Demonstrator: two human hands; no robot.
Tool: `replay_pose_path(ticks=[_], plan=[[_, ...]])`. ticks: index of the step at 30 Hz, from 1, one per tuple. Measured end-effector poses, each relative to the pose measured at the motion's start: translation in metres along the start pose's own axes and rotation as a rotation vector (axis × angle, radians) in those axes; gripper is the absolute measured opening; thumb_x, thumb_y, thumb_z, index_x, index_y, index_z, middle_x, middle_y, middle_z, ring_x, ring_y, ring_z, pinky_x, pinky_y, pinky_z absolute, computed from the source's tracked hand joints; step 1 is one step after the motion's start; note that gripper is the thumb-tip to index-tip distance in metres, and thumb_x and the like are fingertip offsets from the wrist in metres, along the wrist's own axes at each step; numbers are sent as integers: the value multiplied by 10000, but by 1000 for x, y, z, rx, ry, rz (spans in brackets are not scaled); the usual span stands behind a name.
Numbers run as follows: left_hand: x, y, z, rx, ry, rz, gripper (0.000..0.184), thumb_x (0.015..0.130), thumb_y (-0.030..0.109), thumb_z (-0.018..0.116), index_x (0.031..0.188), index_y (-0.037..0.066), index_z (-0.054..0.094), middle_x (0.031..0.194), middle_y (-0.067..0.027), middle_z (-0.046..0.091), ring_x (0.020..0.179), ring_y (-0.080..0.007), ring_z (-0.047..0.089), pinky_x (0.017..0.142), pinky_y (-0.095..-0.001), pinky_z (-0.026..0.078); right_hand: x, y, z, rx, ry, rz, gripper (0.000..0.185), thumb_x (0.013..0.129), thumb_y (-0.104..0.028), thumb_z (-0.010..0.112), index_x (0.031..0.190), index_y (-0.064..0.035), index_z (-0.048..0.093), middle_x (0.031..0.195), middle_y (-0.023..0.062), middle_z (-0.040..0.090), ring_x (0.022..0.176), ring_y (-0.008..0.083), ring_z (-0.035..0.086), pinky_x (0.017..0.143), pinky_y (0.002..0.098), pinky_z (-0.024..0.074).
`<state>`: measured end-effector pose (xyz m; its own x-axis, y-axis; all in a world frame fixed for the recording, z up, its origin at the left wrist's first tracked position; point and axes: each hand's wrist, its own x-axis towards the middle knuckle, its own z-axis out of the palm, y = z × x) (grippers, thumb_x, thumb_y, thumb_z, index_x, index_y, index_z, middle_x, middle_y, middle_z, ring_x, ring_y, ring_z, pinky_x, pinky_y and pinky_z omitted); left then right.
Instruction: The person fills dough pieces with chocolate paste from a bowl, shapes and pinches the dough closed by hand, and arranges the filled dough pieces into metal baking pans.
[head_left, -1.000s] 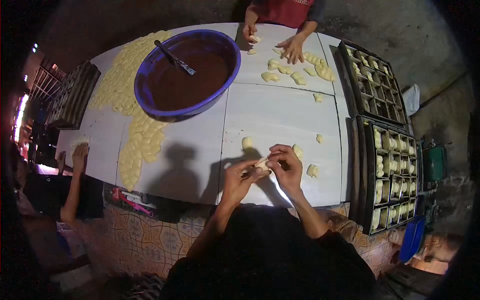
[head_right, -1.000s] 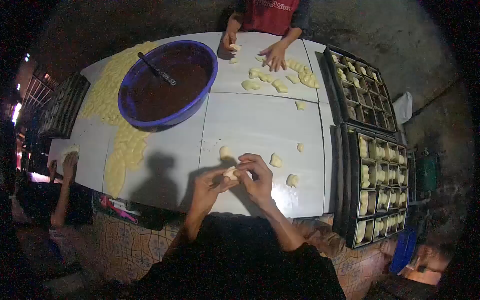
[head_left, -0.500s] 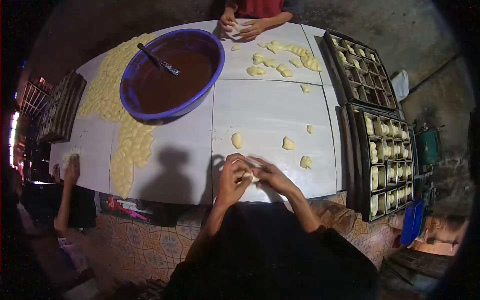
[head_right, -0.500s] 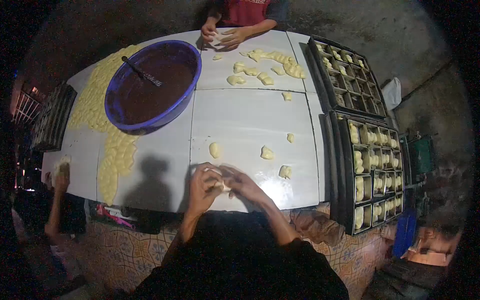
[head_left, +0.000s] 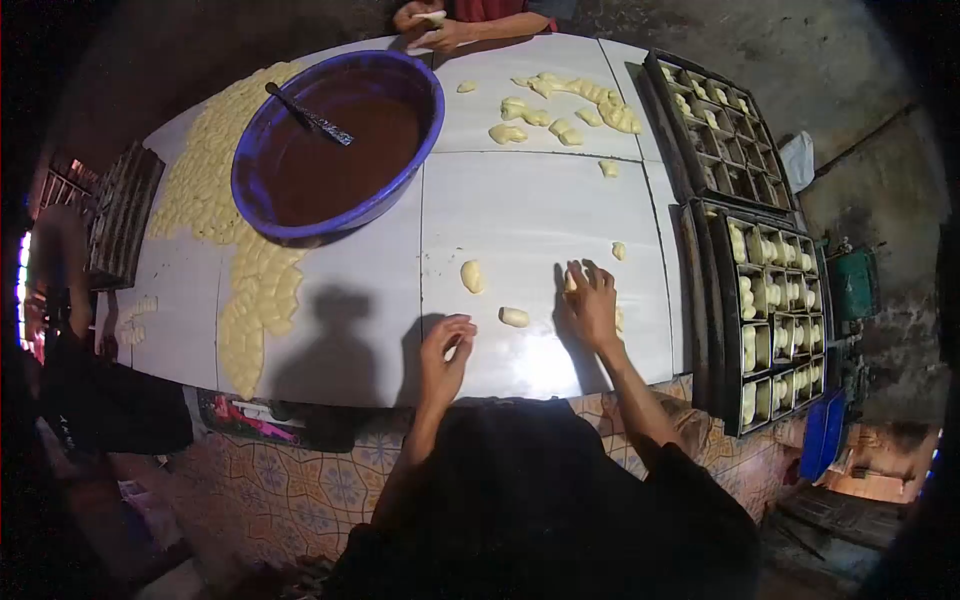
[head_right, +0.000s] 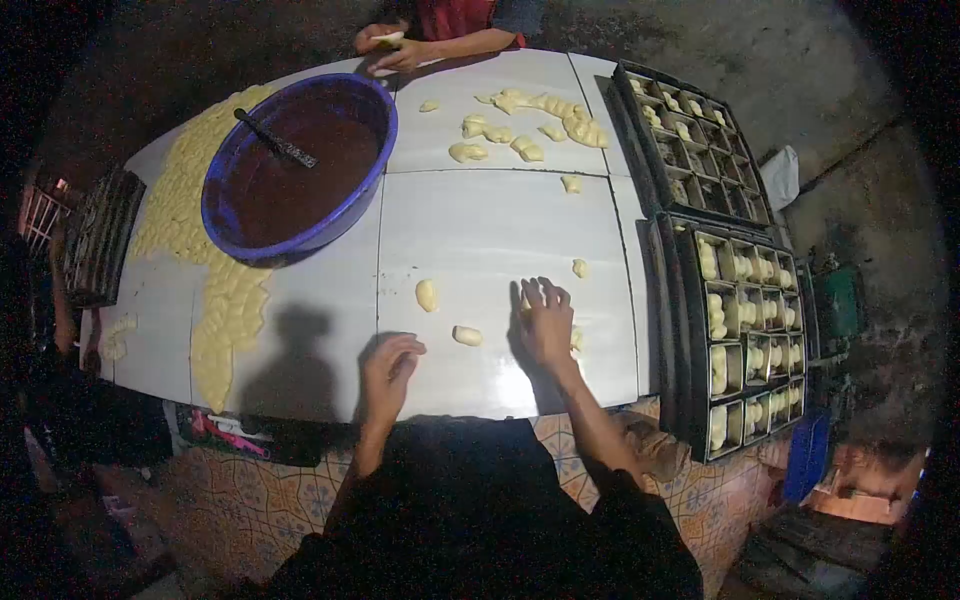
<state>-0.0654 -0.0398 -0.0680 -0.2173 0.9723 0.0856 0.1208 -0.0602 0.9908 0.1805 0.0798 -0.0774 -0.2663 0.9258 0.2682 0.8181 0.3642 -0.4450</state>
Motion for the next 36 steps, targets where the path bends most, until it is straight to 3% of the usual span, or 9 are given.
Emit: replay_pose_path(ticks=[10,15,17,20,23,27,32,35,36], plan=[[25,52,22,-133,28,-48,375,906,71,618,1264,-16,550,1257,-124,556,1093,-161,560,880,-274,485,11,-130,-33,1059,-256,185,326,869,-41,632,1187,24,608,1154,91,488,1025,176,553,806,261,525],[28,61,20,-228,320,-99,208,874,97,668,1032,-38,672,940,-70,679,862,-112,618,760,-238,492,14,-133,-1,965,-159,131,220,910,-97,584,1089,12,651,1023,85,510,794,146,537,707,252,454],[32,60,18,-210,355,-166,184,854,88,694,992,-34,679,854,-46,678,812,-92,621,719,-210,485,32,-143,-22,1177,-139,172,348,978,-308,484,1101,-28,652,1114,98,467,975,194,496,807,313,451],[42,66,21,-1202,157,-514,132,840,73,660,965,32,671,802,-31,643,759,-140,629,720,-279,503,34,-152,-13,1060,-215,-147,541,913,-533,509,1114,-51,651,1239,110,449,1162,267,424,967,397,382],[54,62,11,-1553,-204,-370,506,923,402,539,1212,-14,543,1136,-110,601,1044,-198,575,886,-353,468,42,-141,-2,1041,-305,-55,724,837,-576,608,1288,-19,509,1276,117,468,1221,272,402,1017,422,345],[118,76,-17,-1563,-620,-63,1117,741,784,507,1384,-107,306,1451,-254,323,1350,-351,316,1034,-526,350,55,-116,-3,1403,-712,122,1214,613,-750,696,1486,-77,185,1405,94,366,1177,186,446,958,389,396],[275,69,-105,151,236,-61,587,992,495,377,1167,-29,576,834,-113,596,784,-195,587,815,-313,467,58,-103,24,1587,-453,168,1064,707,-669,681,1505,-183,172,1417,82,359,1182,179,430,881,394,429],[326,-10,-117,506,215,-42,809,945,662,219,1082,-37,601,752,-109,573,745,-184,546,755,-332,442,56,-101,28,1720,-363,290,909,802,-559,665,1490,-160,224,1395,86,390,1164,184,454,842,344,453],[327,2,-124,491,-60,-401,966,889,746,114,1135,-47,607,744,-106,609,756,-235,577,776,-373,450,53,-86,40,1702,-363,295,876,814,-501,686,1483,-150,242,1382,90,406,1169,193,463,819,332,459]])
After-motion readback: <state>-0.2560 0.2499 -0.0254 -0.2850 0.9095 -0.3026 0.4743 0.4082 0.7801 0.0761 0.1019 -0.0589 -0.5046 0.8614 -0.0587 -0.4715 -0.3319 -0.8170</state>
